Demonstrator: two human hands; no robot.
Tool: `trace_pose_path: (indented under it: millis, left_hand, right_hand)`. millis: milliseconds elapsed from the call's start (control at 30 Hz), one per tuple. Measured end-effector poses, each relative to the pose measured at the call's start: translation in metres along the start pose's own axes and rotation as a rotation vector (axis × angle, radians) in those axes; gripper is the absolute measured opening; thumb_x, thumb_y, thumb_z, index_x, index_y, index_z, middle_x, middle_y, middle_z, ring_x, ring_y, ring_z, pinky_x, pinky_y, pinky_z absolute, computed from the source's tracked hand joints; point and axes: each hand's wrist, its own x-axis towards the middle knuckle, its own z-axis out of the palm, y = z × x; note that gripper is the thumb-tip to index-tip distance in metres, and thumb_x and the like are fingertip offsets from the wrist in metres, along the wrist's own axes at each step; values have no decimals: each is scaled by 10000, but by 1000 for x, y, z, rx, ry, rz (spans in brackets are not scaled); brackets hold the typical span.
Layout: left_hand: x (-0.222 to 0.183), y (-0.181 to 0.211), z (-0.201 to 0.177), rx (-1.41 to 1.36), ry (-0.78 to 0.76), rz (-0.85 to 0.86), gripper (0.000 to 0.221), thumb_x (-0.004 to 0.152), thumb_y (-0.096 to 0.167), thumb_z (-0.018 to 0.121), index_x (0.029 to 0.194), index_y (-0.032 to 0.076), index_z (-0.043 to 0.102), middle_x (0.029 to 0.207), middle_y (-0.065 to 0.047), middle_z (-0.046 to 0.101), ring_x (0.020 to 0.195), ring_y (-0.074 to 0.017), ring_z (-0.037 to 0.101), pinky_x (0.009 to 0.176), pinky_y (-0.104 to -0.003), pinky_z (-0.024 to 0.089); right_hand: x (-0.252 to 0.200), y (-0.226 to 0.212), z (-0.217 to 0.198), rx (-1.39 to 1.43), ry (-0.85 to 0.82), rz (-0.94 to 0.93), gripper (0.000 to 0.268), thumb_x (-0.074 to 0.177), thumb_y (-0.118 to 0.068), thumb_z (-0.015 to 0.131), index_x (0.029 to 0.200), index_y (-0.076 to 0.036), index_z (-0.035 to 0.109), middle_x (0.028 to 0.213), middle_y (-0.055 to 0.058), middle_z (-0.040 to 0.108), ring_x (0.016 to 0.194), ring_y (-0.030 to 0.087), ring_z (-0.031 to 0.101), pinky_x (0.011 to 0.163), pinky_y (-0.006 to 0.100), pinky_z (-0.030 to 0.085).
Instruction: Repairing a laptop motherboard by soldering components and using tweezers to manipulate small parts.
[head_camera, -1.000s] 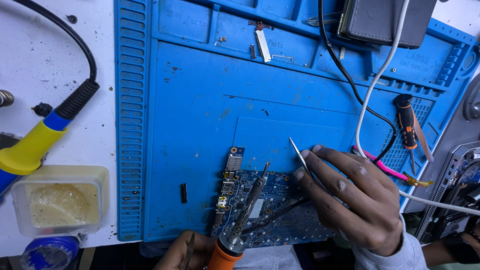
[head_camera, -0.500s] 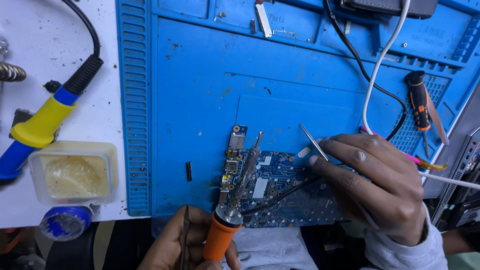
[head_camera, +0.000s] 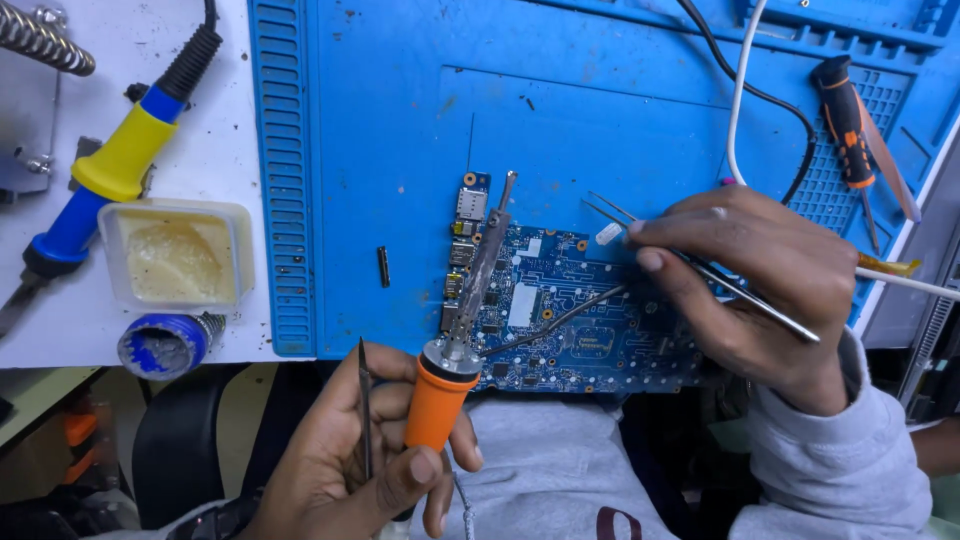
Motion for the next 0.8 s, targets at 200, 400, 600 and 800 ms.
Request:
trace_pose_path:
  millis: [200,400,600,800]
  left_hand:
    - [0,-1,-5,-44,-76,12,441,947,242,738,1165,16,429,913,-296,725,565,-273,642,580,-348,566]
    - [3,3,-7,-15,-58,-28,451,936,264,738,1170,10,448,906,-284,733,543,-237,645,559,-320,551]
    - [2,8,-2,-68,38,-17,459,909,278,775,1162,-24,538,865,-278,747,514,-219,595,520,-325,505]
    - [2,1,-8,-47,185,-77,417,839,197,818,1127,-4,594,807,-291,824,510,-184,586,511,-302,470]
  right_hand:
    - [-6,0,-3,-17,11,60,120,983,46,660,918,130,713,915,243,738,821,340,731,761,396,557]
    - [-2,-2,-3,-42,-45,26,61,962,85,670,922,110,708,905,218,742,794,324,708,760,385,535]
    - [-9,-24,-18,-17,-61,-126,246,912,-148,535,933,55,673,817,163,736,676,246,746,648,350,622]
    - [-102,-70,-49,227,-406,880,365,896,-135,577,1102,-80,873,1015,-87,1034,890,-42,1024,890,74,765]
